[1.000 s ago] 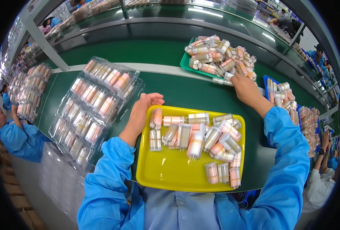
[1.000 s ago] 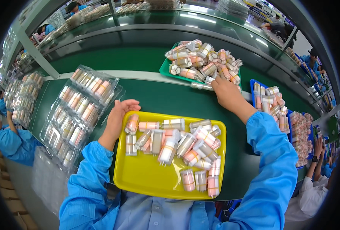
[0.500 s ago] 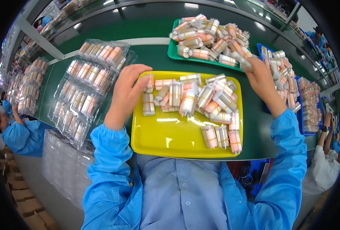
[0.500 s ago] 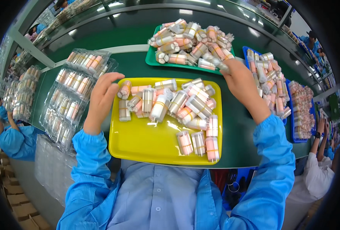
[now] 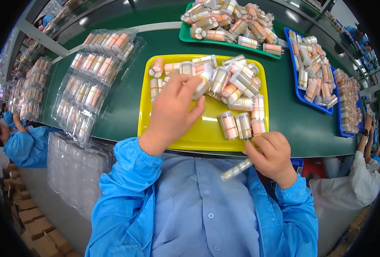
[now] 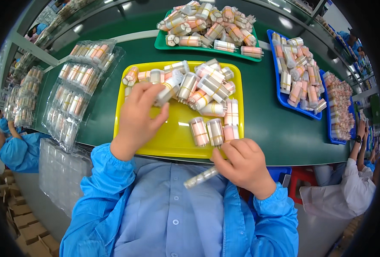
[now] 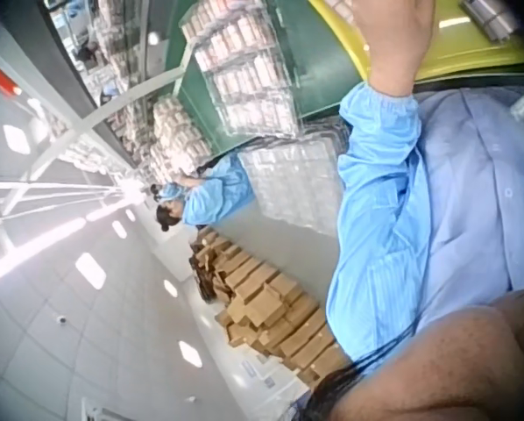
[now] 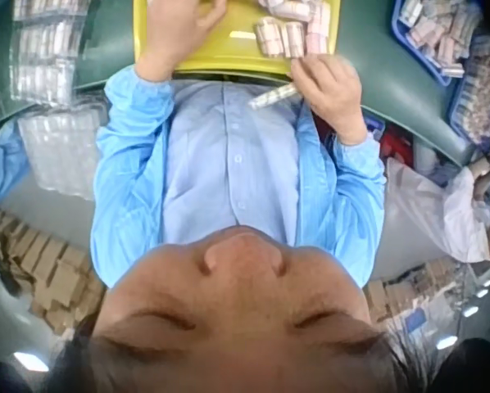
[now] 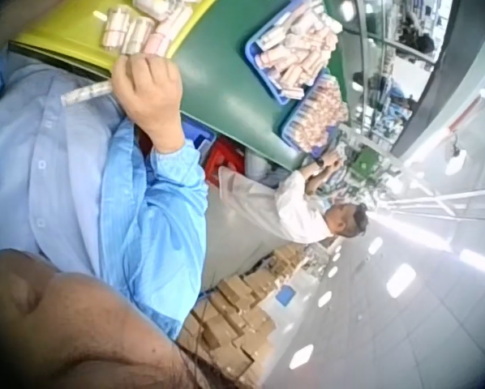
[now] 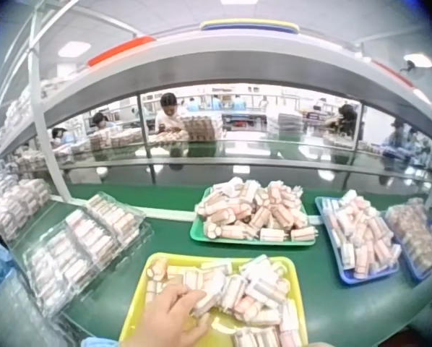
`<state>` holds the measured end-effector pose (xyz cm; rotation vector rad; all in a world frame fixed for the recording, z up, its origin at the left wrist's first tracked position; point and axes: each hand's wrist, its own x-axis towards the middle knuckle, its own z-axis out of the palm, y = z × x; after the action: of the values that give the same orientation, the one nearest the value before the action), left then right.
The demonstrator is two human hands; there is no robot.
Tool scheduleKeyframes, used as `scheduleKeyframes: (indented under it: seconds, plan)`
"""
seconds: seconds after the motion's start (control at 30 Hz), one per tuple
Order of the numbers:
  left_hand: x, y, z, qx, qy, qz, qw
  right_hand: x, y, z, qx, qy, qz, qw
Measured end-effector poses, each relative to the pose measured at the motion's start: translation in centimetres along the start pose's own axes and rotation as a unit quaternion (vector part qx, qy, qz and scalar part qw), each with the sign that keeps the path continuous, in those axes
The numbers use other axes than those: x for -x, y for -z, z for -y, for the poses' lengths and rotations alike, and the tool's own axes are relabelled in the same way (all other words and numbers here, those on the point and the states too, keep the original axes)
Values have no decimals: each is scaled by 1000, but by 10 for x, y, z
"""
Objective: Manually assemble and bundle candle wick components using a cylindrical tool and placing them into containers.
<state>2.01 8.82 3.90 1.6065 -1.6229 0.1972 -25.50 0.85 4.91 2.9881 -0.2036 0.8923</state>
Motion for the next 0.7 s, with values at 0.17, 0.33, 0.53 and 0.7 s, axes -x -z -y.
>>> scheduleKeyframes:
  seconds: [0.17, 0.33, 0.53, 0.7]
  plan:
    - [8, 44, -15, 74, 84, 10, 994, 7, -8, -22, -31, -30, -39, 998]
    - [41, 40, -22, 51, 90, 124, 987, -23, 12, -3, -246, -198, -153, 937]
    - [58, 40, -8, 54, 120, 96, 987, -78, -69, 34, -342, -243, -43, 907]
    - [63, 50, 2, 58, 110, 95, 988, -86, -81, 50, -263, -260, 68, 927]
